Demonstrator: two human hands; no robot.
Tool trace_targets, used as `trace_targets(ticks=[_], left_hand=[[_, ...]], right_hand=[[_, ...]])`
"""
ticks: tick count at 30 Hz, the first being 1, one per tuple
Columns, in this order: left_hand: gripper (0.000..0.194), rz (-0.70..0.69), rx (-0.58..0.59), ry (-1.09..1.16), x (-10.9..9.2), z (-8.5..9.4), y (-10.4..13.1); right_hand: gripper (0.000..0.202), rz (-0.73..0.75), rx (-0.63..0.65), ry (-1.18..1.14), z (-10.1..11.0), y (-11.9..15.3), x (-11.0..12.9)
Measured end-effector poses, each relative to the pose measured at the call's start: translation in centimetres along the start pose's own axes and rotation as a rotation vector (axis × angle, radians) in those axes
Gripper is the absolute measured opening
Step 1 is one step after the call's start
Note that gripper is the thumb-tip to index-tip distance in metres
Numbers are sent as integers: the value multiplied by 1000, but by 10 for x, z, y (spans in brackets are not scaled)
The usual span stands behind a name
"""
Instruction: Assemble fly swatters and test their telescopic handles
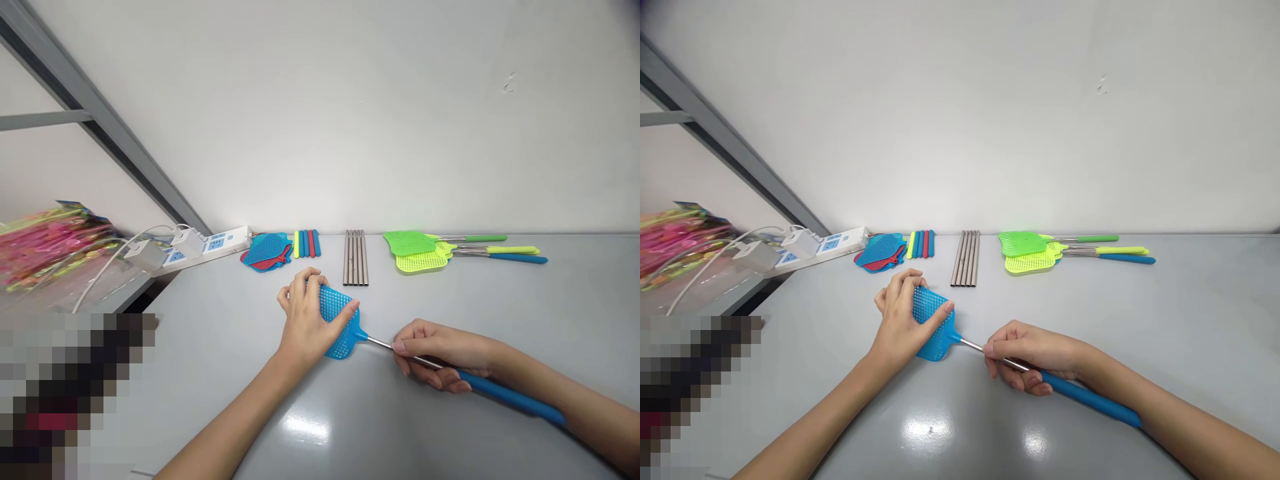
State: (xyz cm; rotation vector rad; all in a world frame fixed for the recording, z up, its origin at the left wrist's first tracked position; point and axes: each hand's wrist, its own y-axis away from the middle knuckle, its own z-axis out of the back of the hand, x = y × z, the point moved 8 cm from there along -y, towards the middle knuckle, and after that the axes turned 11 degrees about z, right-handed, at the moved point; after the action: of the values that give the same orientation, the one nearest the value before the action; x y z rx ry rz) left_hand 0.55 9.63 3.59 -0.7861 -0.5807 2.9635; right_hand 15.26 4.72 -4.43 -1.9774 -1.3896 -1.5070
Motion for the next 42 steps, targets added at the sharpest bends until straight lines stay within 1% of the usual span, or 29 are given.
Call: trace_targets(ticks=[4, 9, 17, 20, 25, 31, 35, 42], left_hand=[[22, 3, 12, 33, 1, 0, -1], [14, 28, 33, 58, 7, 1, -5], [20, 20, 60, 106, 13, 2, -11], [22, 42, 54, 120, 16, 4, -14], [24, 89, 12, 139, 24, 9, -20], [25, 118, 20, 167, 28, 9, -22], [23, 139, 21, 210, 29, 10, -22], [18, 131, 15, 251, 29, 10, -23]], right_hand=[[27, -2, -10, 4, 1, 0, 0], [27, -8, 1, -4, 1, 0, -2], [28, -1, -4, -1, 2, 0, -1], [28, -2, 2, 3, 1, 0, -1], [28, 2, -7, 17, 1, 0, 0], [27, 18, -3, 8, 2, 0, 1], [27, 31, 3, -7, 1, 0, 1], [26, 20, -14, 4, 2, -1, 1]])
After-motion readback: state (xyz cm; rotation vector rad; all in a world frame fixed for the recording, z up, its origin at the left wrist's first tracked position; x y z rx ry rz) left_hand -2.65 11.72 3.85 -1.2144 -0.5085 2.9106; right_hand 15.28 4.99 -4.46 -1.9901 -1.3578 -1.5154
